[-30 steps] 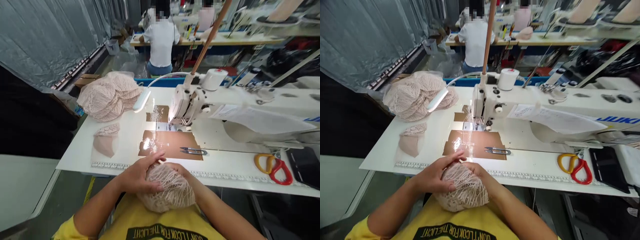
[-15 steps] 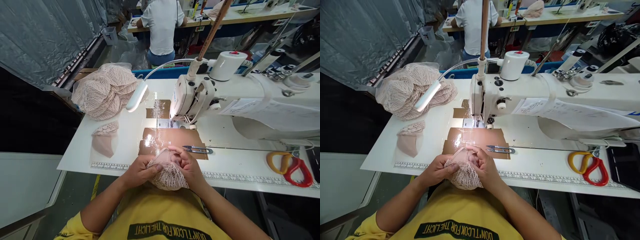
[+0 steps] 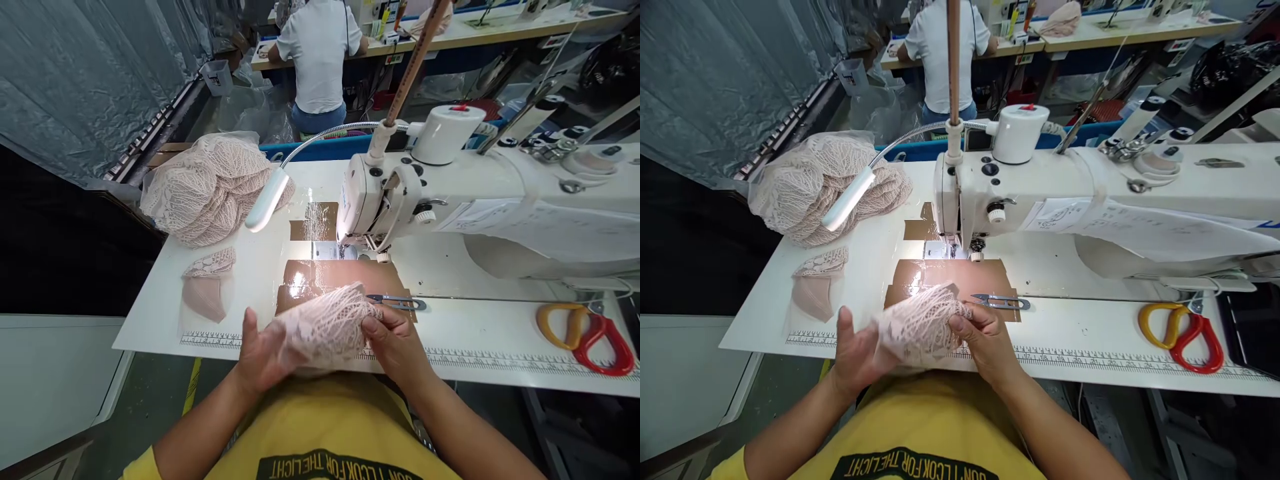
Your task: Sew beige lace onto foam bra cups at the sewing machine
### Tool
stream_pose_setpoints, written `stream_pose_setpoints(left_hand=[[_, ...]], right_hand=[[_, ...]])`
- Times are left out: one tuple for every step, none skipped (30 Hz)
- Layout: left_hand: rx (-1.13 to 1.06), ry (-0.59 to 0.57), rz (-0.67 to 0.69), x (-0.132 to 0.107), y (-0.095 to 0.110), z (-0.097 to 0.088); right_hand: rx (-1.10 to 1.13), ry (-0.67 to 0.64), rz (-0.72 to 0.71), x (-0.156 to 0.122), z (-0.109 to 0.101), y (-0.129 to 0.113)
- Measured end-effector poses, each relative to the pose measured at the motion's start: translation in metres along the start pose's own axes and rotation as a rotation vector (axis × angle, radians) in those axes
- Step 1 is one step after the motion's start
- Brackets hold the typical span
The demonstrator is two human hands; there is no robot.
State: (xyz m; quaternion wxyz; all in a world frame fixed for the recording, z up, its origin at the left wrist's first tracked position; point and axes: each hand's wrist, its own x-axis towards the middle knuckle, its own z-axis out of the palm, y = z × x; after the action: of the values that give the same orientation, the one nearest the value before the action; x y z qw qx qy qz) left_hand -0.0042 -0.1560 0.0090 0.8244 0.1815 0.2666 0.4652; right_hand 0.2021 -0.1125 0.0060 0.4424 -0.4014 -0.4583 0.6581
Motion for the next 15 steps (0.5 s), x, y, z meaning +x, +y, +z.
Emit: stream_pose_setpoints(left_hand=[[-0.053,-0.042,-0.006,-0.001,-0.003,0.002],[-0.063,-0.059,-0.014,-0.001,-0.006,0.006],[-0.044,-0.045,-0.027,0.0,-0.009,0.01],[-0.013,0.0,-0.044,0.002,-0.013,0.013],[0.019,0.064,-0.057,0.003,-0.018,0.016],[0.045,0.131,-0.064,0.004,-0.021,0.018],[0.066,0.182,-0.065,0.005,-0.024,0.018],[0.09,0.192,-0.067,0.003,-0.025,0.016],[0.12,0.154,-0.077,0.0,-0.025,0.013],[0.166,0.067,-0.104,-0.004,-0.021,0.009],[0.234,-0.053,-0.139,-0.01,-0.015,0.006],[0.313,-0.184,-0.168,-0.016,-0.006,0.003],[0.415,-0.29,-0.176,-0.021,0.005,0.002],[0.532,-0.337,-0.125,-0.025,0.017,0.003],[0.644,-0.316,-0.008,-0.027,0.029,0.006]], right_hand=[[0.0,0.034,-0.002,0.0,0.001,0.001],[-0.027,0.049,0.007,0.001,0.004,0.003],[-0.069,0.048,0.02,0.001,0.007,0.003],[-0.106,0.041,0.035,0.002,0.011,0.004],[-0.125,0.034,0.051,0.002,0.014,0.004],[-0.115,0.033,0.066,0.004,0.018,0.005],[-0.074,0.044,0.078,0.006,0.019,0.004],[-0.014,0.075,0.083,0.008,0.02,0.003],[0.053,0.121,0.078,0.01,0.018,0.002],[0.111,0.166,0.074,0.013,0.016,0.0],[0.15,0.193,0.074,0.015,0.012,-0.002],[0.16,0.187,0.083,0.016,0.008,-0.005],[0.138,0.14,0.099,0.017,0.004,-0.008],[0.088,0.057,0.109,0.017,0.002,-0.011],[0.014,-0.046,0.109,0.016,0.001,-0.015]])
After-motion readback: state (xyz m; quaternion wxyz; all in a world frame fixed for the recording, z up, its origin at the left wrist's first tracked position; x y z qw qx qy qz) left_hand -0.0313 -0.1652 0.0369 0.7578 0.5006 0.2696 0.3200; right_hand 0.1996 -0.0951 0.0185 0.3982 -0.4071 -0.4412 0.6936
